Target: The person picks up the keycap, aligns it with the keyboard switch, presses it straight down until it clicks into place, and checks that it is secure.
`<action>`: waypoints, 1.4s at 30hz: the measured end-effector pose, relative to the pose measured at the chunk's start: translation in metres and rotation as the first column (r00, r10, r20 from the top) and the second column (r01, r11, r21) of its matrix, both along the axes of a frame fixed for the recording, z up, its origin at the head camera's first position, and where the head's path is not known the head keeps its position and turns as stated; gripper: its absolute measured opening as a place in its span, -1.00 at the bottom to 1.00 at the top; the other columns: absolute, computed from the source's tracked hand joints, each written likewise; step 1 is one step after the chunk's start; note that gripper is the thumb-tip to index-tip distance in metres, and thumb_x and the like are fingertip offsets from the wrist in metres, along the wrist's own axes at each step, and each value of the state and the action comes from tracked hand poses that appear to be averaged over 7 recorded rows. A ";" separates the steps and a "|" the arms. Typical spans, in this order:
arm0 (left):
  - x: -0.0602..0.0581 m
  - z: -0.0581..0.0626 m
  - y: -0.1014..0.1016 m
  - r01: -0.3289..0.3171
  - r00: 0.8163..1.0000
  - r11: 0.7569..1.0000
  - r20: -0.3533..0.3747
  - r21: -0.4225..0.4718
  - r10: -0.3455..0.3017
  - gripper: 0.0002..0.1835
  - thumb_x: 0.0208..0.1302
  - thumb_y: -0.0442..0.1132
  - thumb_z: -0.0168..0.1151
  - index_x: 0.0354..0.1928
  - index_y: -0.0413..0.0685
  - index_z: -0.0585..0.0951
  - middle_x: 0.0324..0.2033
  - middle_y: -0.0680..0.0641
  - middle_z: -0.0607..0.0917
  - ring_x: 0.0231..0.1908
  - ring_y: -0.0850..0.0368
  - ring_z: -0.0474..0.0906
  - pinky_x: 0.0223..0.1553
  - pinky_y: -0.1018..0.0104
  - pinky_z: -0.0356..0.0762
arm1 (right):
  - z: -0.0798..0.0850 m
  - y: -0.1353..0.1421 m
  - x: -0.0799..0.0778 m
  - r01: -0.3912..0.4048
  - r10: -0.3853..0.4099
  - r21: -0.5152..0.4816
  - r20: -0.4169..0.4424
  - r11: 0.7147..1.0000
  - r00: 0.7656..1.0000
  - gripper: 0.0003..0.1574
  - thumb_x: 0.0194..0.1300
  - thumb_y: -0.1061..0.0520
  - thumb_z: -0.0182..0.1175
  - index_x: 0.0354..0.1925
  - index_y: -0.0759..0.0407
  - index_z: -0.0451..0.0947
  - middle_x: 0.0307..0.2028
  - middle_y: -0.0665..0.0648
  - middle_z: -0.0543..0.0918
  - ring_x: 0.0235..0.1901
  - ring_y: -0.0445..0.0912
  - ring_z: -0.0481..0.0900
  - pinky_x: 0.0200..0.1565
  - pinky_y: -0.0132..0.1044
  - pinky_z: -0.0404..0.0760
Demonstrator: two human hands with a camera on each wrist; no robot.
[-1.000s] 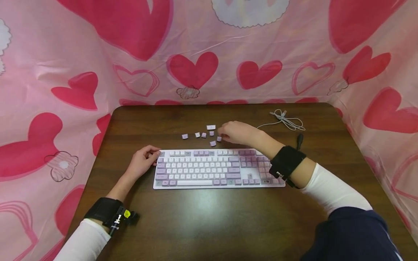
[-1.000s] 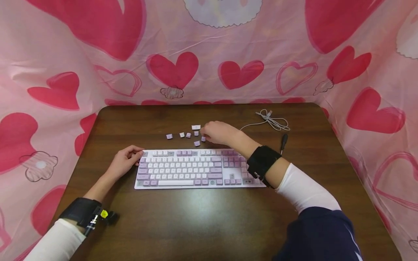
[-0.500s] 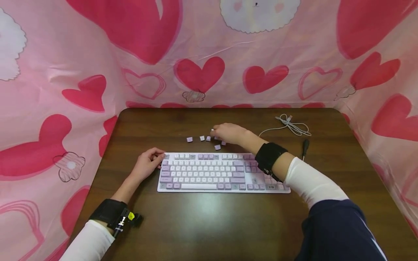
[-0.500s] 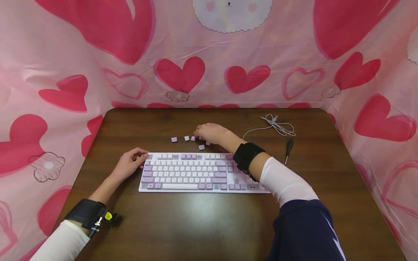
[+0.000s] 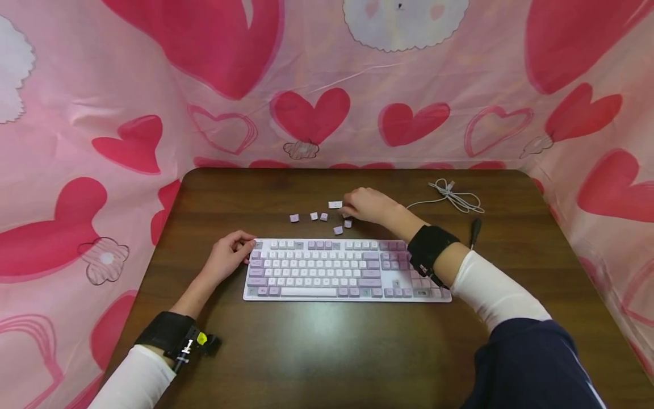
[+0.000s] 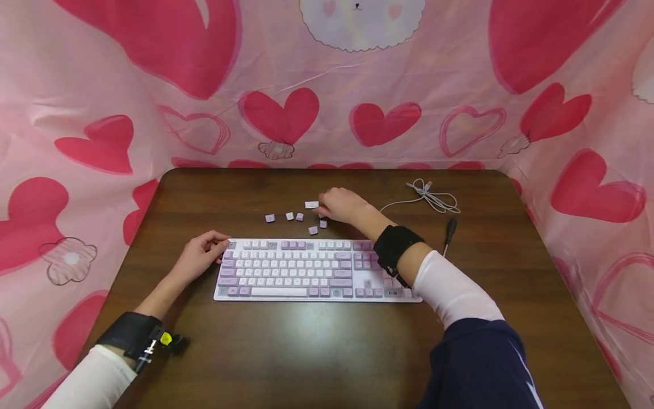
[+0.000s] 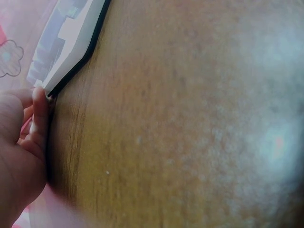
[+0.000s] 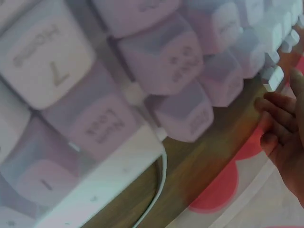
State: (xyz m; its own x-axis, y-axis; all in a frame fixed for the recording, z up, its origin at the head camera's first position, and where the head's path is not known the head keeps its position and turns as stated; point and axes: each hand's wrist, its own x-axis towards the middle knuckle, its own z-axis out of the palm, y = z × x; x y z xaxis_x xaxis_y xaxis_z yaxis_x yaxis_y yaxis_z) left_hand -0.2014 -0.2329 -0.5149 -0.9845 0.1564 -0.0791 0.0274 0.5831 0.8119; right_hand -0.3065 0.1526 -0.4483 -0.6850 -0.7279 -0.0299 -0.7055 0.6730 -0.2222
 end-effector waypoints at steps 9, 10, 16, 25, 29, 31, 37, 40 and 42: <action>-0.001 -0.001 0.000 0.005 1.000 1.000 0.010 0.005 -0.005 -0.72 0.53 -0.19 0.24 0.13 -0.21 0.65 -0.27 -0.15 0.64 -0.44 0.07 0.59 -0.40 0.40 0.53 | 0.005 -0.003 -0.001 0.026 -0.028 0.021 0.120 0.999 0.992 -0.89 0.43 0.21 0.33 -0.23 0.27 0.67 -0.31 0.15 0.70 -0.29 -0.01 0.62 -0.11 -0.09 0.64; -0.001 -0.002 0.001 0.006 1.000 1.000 0.010 0.006 -0.006 -0.72 0.53 -0.19 0.24 0.13 -0.21 0.65 -0.27 -0.15 0.64 -0.44 0.07 0.59 -0.39 0.40 0.53 | 0.004 -0.003 -0.001 0.033 -0.037 0.030 0.129 0.999 0.991 -0.88 0.43 0.21 0.33 -0.24 0.27 0.68 -0.33 0.14 0.70 -0.31 -0.02 0.61 -0.13 -0.10 0.64; -0.003 -0.003 0.002 0.011 1.000 1.000 0.005 0.014 -0.011 -0.71 0.53 -0.18 0.24 0.13 -0.20 0.65 -0.27 -0.15 0.64 -0.43 0.07 0.58 -0.38 0.41 0.53 | 0.006 -0.002 0.004 0.037 -0.041 0.033 0.130 0.999 0.991 -0.89 0.37 0.24 0.37 -0.32 0.26 0.69 -0.40 0.11 0.70 -0.38 -0.04 0.58 -0.19 -0.11 0.61; -0.007 -0.004 -0.006 0.018 1.000 1.000 0.000 0.009 -0.018 -0.71 0.53 -0.20 0.25 0.13 -0.23 0.65 -0.28 -0.16 0.65 -0.44 0.08 0.58 -0.40 0.41 0.52 | 0.019 0.016 0.027 0.047 -0.042 -0.030 0.151 0.998 0.988 -0.88 0.36 0.18 0.42 -0.33 0.18 0.69 -0.43 0.01 0.67 -0.44 -0.15 0.52 -0.29 -0.22 0.57; -0.007 -0.003 -0.009 0.024 1.000 1.000 -0.003 0.004 -0.024 -0.70 0.53 -0.18 0.25 0.13 -0.24 0.65 -0.30 -0.14 0.65 -0.45 0.09 0.58 -0.41 0.40 0.51 | 0.025 0.027 0.048 0.038 -0.029 -0.057 0.153 0.998 0.988 -0.88 0.34 0.19 0.43 -0.35 0.16 0.70 -0.43 -0.01 0.69 -0.44 -0.18 0.52 -0.28 -0.21 0.60; -0.006 -0.002 -0.012 0.018 1.000 1.000 0.000 -0.007 -0.018 -0.70 0.53 -0.19 0.25 0.13 -0.24 0.65 -0.31 -0.13 0.64 -0.45 0.10 0.58 -0.42 0.40 0.50 | 0.027 0.032 0.060 0.032 -0.019 -0.076 0.165 0.997 0.986 -0.90 0.34 0.20 0.43 -0.34 0.15 0.71 -0.41 -0.02 0.70 -0.42 -0.19 0.54 -0.24 -0.20 0.63; -0.003 -0.002 -0.017 0.022 1.000 1.000 -0.007 -0.006 -0.022 -0.71 0.53 -0.21 0.25 0.12 -0.26 0.65 -0.30 -0.15 0.64 -0.45 0.09 0.57 -0.42 0.40 0.50 | 0.027 0.056 0.094 0.035 -0.010 -0.109 0.218 0.993 0.976 -0.95 0.36 0.21 0.41 -0.30 0.15 0.73 -0.38 -0.05 0.72 -0.39 -0.26 0.54 -0.22 -0.25 0.65; -0.004 -0.002 -0.016 0.024 1.000 1.000 -0.008 -0.001 -0.024 -0.70 0.53 -0.20 0.25 0.12 -0.27 0.64 -0.31 -0.15 0.64 -0.46 0.10 0.58 -0.41 0.40 0.50 | 0.025 0.068 0.106 0.032 0.003 -0.125 0.270 0.992 0.963 -0.93 0.36 0.21 0.40 -0.31 0.15 0.71 -0.41 -0.07 0.68 -0.42 -0.29 0.48 -0.30 -0.32 0.59; -0.006 -0.002 -0.016 0.021 1.000 1.000 -0.016 -0.003 -0.021 -0.70 0.53 -0.20 0.25 0.12 -0.28 0.65 -0.32 -0.15 0.65 -0.46 0.11 0.58 -0.41 0.40 0.50 | 0.024 0.074 0.113 0.053 -0.005 -0.126 0.347 0.991 0.938 -0.93 0.34 0.20 0.42 -0.32 0.13 0.71 -0.46 -0.08 0.65 -0.45 -0.30 0.44 -0.33 -0.37 0.52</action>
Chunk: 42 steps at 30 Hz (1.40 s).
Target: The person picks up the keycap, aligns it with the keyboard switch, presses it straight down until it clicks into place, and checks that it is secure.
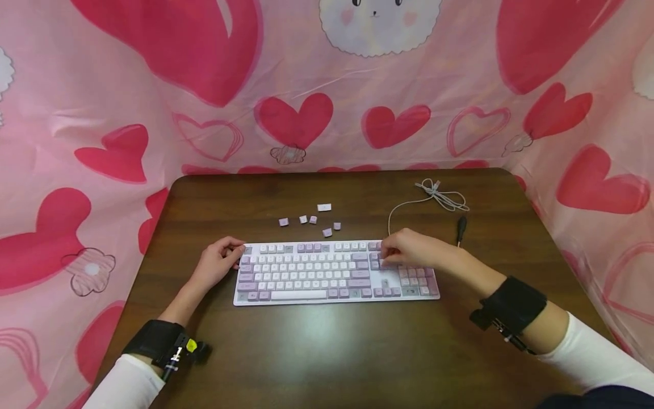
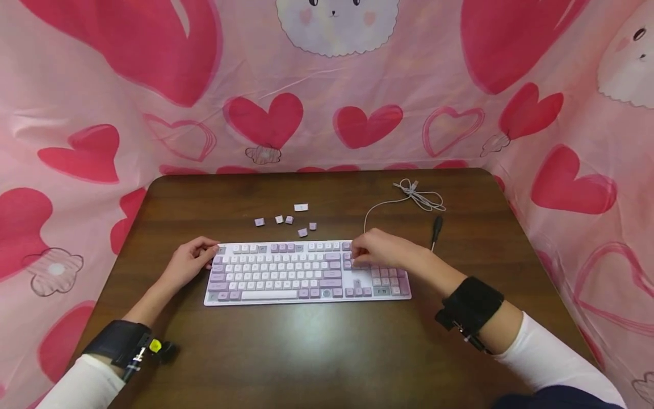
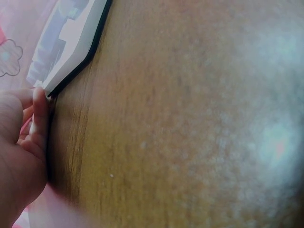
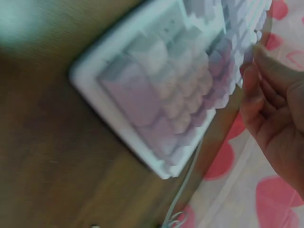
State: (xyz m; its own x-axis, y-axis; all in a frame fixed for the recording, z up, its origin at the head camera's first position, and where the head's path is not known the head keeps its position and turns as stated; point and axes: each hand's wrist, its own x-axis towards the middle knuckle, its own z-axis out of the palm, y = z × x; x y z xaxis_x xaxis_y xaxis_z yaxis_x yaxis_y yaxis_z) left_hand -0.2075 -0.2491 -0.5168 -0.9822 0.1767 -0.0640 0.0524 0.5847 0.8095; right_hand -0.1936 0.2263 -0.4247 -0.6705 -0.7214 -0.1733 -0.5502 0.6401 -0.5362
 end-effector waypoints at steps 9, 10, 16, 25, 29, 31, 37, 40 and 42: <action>-0.003 0.000 0.000 -0.016 1.000 1.000 -0.005 -0.006 0.016 -0.71 0.52 -0.22 0.25 0.11 -0.27 0.65 -0.34 -0.15 0.66 -0.47 0.11 0.59 -0.42 0.40 0.50 | -0.014 0.007 0.008 0.010 -0.005 -0.025 0.197 1.000 0.980 -0.88 0.32 0.18 0.43 -0.36 0.15 0.70 -0.56 -0.15 0.53 -0.50 -0.34 0.37 -0.40 -0.41 0.37; -0.002 -0.001 0.000 -0.016 1.000 1.000 -0.001 -0.005 0.016 -0.71 0.52 -0.22 0.25 0.11 -0.27 0.65 -0.33 -0.14 0.66 -0.47 0.11 0.59 -0.41 0.40 0.50 | -0.015 0.007 0.008 0.006 0.000 -0.028 0.198 1.000 0.980 -0.88 0.32 0.19 0.44 -0.37 0.15 0.70 -0.56 -0.17 0.53 -0.50 -0.35 0.36 -0.40 -0.41 0.38; 0.002 -0.003 0.000 -0.021 1.000 1.000 0.019 -0.004 0.021 -0.70 0.53 -0.19 0.24 0.13 -0.25 0.65 -0.31 -0.14 0.65 -0.44 0.10 0.58 -0.40 0.40 0.50 | -0.022 0.006 0.012 -0.018 0.025 -0.043 0.164 0.999 0.986 -0.87 0.31 0.19 0.44 -0.39 0.13 0.69 -0.56 -0.19 0.51 -0.51 -0.37 0.36 -0.40 -0.42 0.39; 0.005 -0.001 -0.001 -0.024 0.999 1.000 0.025 -0.009 0.024 -0.68 0.54 -0.17 0.24 0.14 -0.26 0.64 -0.33 -0.14 0.65 -0.44 0.09 0.58 -0.40 0.40 0.50 | -0.016 -0.008 0.026 -0.049 0.047 0.040 0.035 0.998 0.998 -0.76 0.31 0.25 0.43 -0.43 0.10 0.56 -0.55 -0.17 0.41 -0.49 -0.33 0.34 -0.37 -0.39 0.38; 0.002 -0.001 0.000 -0.027 0.999 1.000 0.018 0.001 0.027 -0.68 0.54 -0.17 0.23 0.14 -0.24 0.64 -0.32 -0.14 0.65 -0.44 0.09 0.58 -0.41 0.41 0.51 | -0.013 -0.013 0.027 -0.036 0.037 0.063 -0.018 0.997 0.999 -0.73 0.29 0.29 0.42 -0.45 0.11 0.53 -0.57 -0.15 0.41 -0.52 -0.32 0.32 -0.41 -0.39 0.36; 0.000 -0.002 0.000 -0.028 1.000 1.000 0.011 0.004 0.028 -0.69 0.54 -0.18 0.24 0.14 -0.24 0.65 -0.32 -0.15 0.65 -0.45 0.09 0.58 -0.41 0.41 0.51 | -0.013 -0.013 0.027 -0.021 0.023 0.075 -0.024 0.997 0.999 -0.71 0.29 0.30 0.42 -0.47 0.10 0.52 -0.58 -0.15 0.40 -0.53 -0.32 0.31 -0.42 -0.40 0.35; -0.002 -0.002 0.000 -0.015 1.000 1.000 0.005 0.003 0.015 -0.70 0.52 -0.21 0.25 0.13 -0.26 0.65 -0.33 -0.14 0.66 -0.46 0.11 0.59 -0.41 0.40 0.51 | -0.016 -0.010 0.029 0.015 -0.017 0.055 0.024 0.998 1.000 -0.71 0.32 0.26 0.40 -0.46 0.08 0.51 -0.57 -0.15 0.40 -0.52 -0.31 0.33 -0.41 -0.39 0.36; -0.001 -0.001 0.000 -0.011 1.000 1.000 0.019 0.007 0.011 -0.70 0.53 -0.20 0.25 0.13 -0.25 0.65 -0.34 -0.14 0.66 -0.45 0.09 0.58 -0.41 0.39 0.50 | -0.017 -0.008 0.031 0.035 -0.038 0.051 0.052 0.998 0.998 -0.72 0.34 0.24 0.40 -0.45 0.07 0.51 -0.56 -0.15 0.41 -0.51 -0.31 0.35 -0.40 -0.38 0.36; 0.000 -0.001 0.001 -0.007 1.000 1.000 0.031 0.004 0.007 -0.69 0.53 -0.18 0.24 0.14 -0.24 0.65 -0.35 -0.13 0.65 -0.44 0.08 0.58 -0.41 0.39 0.50 | -0.017 -0.008 0.032 0.043 -0.046 0.049 0.062 0.998 0.997 -0.72 0.34 0.24 0.40 -0.45 0.07 0.52 -0.56 -0.15 0.42 -0.51 -0.31 0.35 -0.40 -0.39 0.37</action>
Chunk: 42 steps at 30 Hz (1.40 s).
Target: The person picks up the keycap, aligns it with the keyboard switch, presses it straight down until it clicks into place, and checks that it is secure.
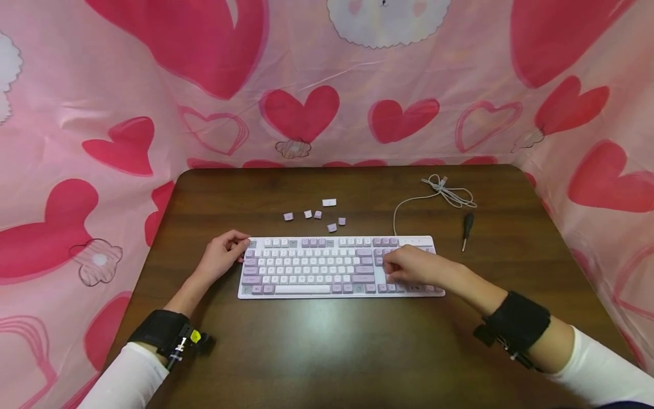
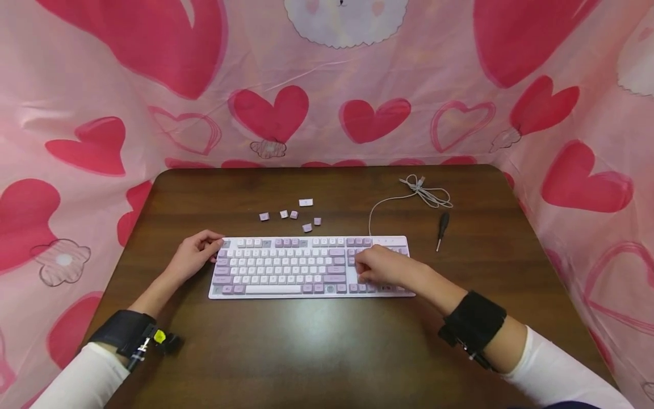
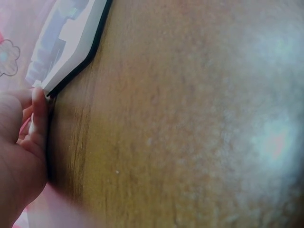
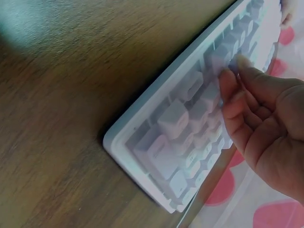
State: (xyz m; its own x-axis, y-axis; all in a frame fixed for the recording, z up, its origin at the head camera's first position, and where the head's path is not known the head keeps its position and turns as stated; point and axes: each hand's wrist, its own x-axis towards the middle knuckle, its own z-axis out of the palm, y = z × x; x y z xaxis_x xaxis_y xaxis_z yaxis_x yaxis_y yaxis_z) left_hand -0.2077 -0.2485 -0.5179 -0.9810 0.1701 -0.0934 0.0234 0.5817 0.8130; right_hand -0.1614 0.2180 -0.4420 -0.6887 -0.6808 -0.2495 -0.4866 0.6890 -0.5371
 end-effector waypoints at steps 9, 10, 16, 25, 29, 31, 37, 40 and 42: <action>0.013 -0.011 0.000 -0.009 1.000 1.000 0.024 -0.009 0.010 -0.73 0.51 -0.23 0.26 0.10 -0.25 0.66 -0.41 -0.08 0.64 -0.47 0.11 0.58 -0.43 0.39 0.51 | -0.004 -0.008 0.013 0.043 -0.045 0.027 0.045 0.999 0.998 -0.69 0.28 0.26 0.44 -0.50 0.06 0.52 -0.60 -0.16 0.43 -0.54 -0.32 0.35 -0.41 -0.40 0.38; 0.014 -0.013 -0.001 -0.004 1.000 1.000 0.025 -0.009 0.004 -0.73 0.51 -0.24 0.27 0.10 -0.27 0.66 -0.42 -0.08 0.64 -0.48 0.12 0.58 -0.44 0.38 0.51 | -0.004 -0.009 0.014 0.057 -0.059 0.039 0.064 0.998 0.996 -0.69 0.28 0.25 0.44 -0.50 0.06 0.53 -0.61 -0.16 0.44 -0.55 -0.32 0.36 -0.41 -0.40 0.38; 0.011 -0.014 -0.002 -0.005 1.000 1.000 -0.004 0.009 0.005 -0.75 0.49 -0.26 0.29 0.08 -0.27 0.67 -0.42 -0.08 0.64 -0.49 0.10 0.59 -0.44 0.39 0.53 | -0.002 -0.012 0.012 0.105 -0.110 0.064 0.093 0.992 0.990 -0.69 0.28 0.24 0.45 -0.51 0.06 0.53 -0.65 -0.13 0.48 -0.58 -0.28 0.41 -0.40 -0.38 0.40; 0.007 -0.011 -0.002 -0.005 1.000 1.000 -0.006 0.009 0.005 -0.74 0.50 -0.26 0.28 0.09 -0.27 0.66 -0.36 -0.10 0.67 -0.47 0.11 0.59 -0.42 0.39 0.54 | 0.000 -0.010 0.004 0.116 -0.124 0.055 0.178 0.992 0.976 -0.70 0.31 0.22 0.43 -0.48 0.08 0.51 -0.63 -0.07 0.53 -0.59 -0.27 0.46 -0.40 -0.37 0.41; 0.006 -0.011 -0.003 -0.011 1.000 1.000 0.001 0.010 0.011 -0.74 0.50 -0.26 0.28 0.09 -0.27 0.66 -0.33 -0.11 0.67 -0.47 0.11 0.58 -0.42 0.39 0.54 | 0.000 -0.010 0.002 0.123 -0.132 0.055 0.201 0.991 0.971 -0.70 0.32 0.24 0.42 -0.48 0.09 0.51 -0.64 -0.07 0.53 -0.61 -0.26 0.47 -0.42 -0.38 0.43; 0.005 -0.010 -0.002 -0.015 1.000 1.000 -0.002 0.004 0.015 -0.74 0.50 -0.25 0.27 0.10 -0.26 0.66 -0.33 -0.12 0.67 -0.46 0.11 0.58 -0.43 0.39 0.52 | 0.000 -0.010 0.001 0.130 -0.138 0.051 0.207 0.990 0.969 -0.70 0.31 0.24 0.42 -0.48 0.10 0.51 -0.63 -0.06 0.53 -0.61 -0.25 0.47 -0.44 -0.38 0.43; -0.002 -0.007 0.002 -0.006 1.000 1.000 -0.019 -0.006 0.006 -0.74 0.51 -0.25 0.27 0.10 -0.26 0.66 -0.31 -0.13 0.67 -0.45 0.10 0.59 -0.42 0.39 0.50 | 0.000 -0.007 -0.001 0.062 -0.063 0.011 0.144 0.998 0.988 -0.69 0.30 0.29 0.41 -0.49 0.11 0.50 -0.62 -0.12 0.47 -0.61 -0.32 0.44 -0.45 -0.42 0.46; -0.003 -0.006 0.004 -0.008 1.000 1.000 -0.021 0.000 0.008 -0.75 0.50 -0.26 0.27 0.09 -0.25 0.66 -0.32 -0.13 0.68 -0.46 0.09 0.59 -0.42 0.39 0.50 | 0.000 -0.006 -0.003 0.032 -0.032 0.008 0.124 0.999 0.992 -0.68 0.29 0.28 0.42 -0.49 0.11 0.50 -0.62 -0.14 0.45 -0.62 -0.34 0.43 -0.46 -0.42 0.46; -0.003 -0.006 0.005 -0.010 1.000 1.000 -0.026 0.003 0.010 -0.75 0.50 -0.26 0.27 0.09 -0.26 0.66 -0.32 -0.13 0.67 -0.46 0.09 0.59 -0.42 0.39 0.51 | 0.001 -0.007 -0.006 0.025 -0.026 0.014 0.134 1.000 0.991 -0.69 0.29 0.29 0.42 -0.50 0.11 0.50 -0.62 -0.13 0.45 -0.63 -0.33 0.42 -0.47 -0.42 0.45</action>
